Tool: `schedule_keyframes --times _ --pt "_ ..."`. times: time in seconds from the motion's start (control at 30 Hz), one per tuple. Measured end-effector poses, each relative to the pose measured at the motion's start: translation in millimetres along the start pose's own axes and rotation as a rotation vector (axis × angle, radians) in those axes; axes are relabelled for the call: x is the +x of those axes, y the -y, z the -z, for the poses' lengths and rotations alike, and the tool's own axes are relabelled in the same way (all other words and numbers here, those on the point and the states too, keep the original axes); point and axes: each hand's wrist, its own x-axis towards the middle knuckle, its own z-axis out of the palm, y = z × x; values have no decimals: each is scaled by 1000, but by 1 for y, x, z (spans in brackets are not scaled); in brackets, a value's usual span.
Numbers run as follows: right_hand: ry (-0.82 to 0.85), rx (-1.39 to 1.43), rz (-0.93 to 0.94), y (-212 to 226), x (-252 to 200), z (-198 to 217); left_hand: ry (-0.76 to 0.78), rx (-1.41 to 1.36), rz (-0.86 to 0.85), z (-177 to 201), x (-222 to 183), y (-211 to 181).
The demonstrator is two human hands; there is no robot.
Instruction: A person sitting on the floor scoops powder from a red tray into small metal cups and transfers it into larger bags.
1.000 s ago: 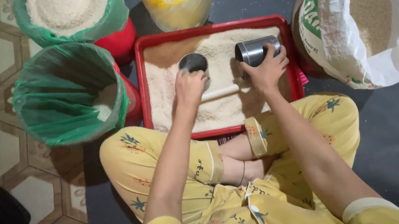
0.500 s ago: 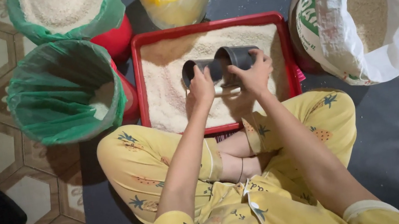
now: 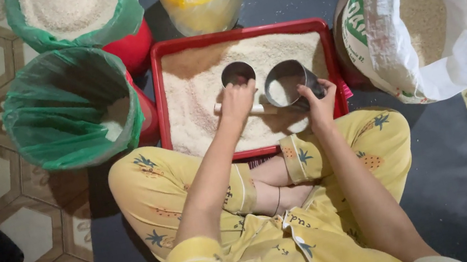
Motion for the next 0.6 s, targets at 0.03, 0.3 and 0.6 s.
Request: schedule_keyframes --times 0.03,0.3,0.6 --pt "-5 8 15 -2 1 -1 18 28 -33 -6 -10 -2" --pt "-6 -90 131 21 -13 -9 -121 -4 -56 7 -11 -11" --pt "56 -318 545 76 -11 -19 32 -96 -13 110 -7 -10"
